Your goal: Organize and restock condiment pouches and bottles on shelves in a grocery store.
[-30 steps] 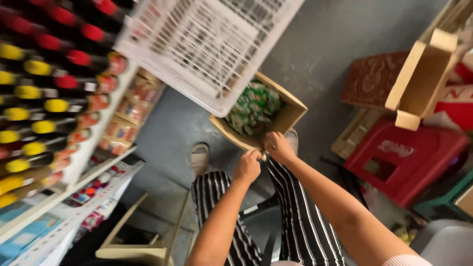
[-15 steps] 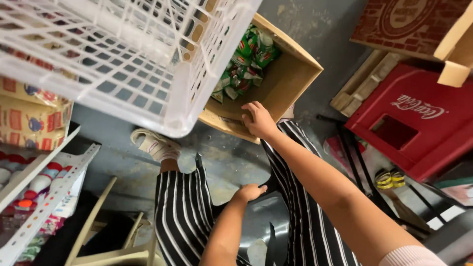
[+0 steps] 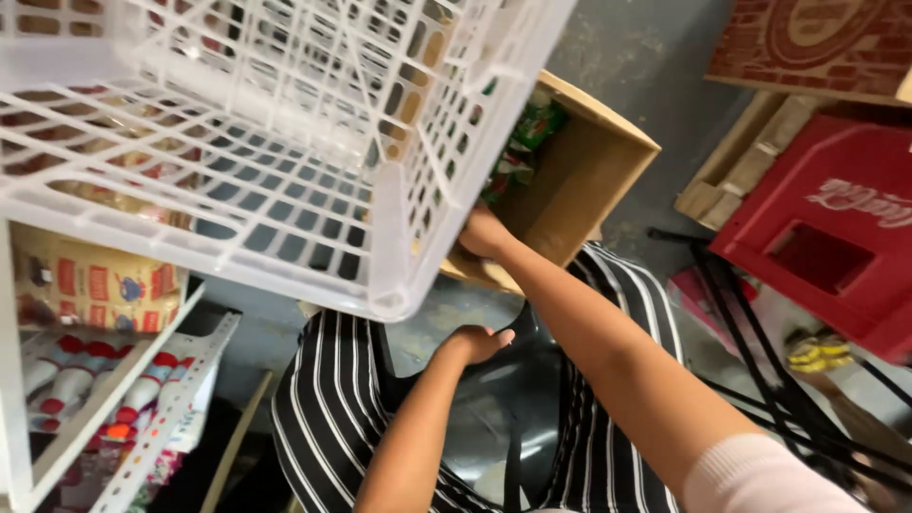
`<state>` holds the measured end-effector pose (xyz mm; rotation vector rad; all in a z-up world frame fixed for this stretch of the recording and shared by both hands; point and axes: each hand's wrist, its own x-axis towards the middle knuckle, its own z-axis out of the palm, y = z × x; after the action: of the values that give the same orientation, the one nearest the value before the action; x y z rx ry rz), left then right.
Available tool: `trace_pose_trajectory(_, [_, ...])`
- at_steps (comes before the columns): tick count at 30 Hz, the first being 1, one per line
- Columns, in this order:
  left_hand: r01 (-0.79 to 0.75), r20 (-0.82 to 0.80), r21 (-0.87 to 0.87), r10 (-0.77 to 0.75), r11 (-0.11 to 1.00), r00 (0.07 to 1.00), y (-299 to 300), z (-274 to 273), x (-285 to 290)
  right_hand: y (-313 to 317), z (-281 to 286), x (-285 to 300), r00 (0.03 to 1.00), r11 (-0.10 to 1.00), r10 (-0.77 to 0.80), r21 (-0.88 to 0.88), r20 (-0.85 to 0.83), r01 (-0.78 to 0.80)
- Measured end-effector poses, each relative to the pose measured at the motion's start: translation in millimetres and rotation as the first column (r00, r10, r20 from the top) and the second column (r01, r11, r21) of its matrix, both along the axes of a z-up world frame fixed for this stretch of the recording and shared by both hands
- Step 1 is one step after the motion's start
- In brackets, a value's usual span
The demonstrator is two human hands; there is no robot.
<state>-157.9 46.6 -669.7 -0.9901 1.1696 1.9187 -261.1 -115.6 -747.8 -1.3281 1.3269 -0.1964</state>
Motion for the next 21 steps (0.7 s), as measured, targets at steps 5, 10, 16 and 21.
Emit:
trace_pose_trajectory(5, [0.054,-0.058,-0.176,-0.066,0.983,0.996,-13,3,10,-65,25,38,0.998,0.998,0.058,-0.036,0.027,-0.057])
trace_pose_trajectory(10, [0.063,-0.075,-0.158,-0.075,0.985,0.994,-42,1,15,-99,14,58,0.991,0.990,0.128,-0.065,0.040,-0.126])
trace_pose_trajectory(16, [0.148,-0.125,-0.048,-0.153,0.988,0.980,-59,6,18,-100,16,56,0.978,0.977,0.207,-0.050,0.032,-0.205])
trace_pose_trajectory(21, [0.098,-0.127,-0.152,-0.118,0.983,0.985,-41,19,16,-78,24,45,0.963,0.963,0.268,-0.006,0.026,-0.268])
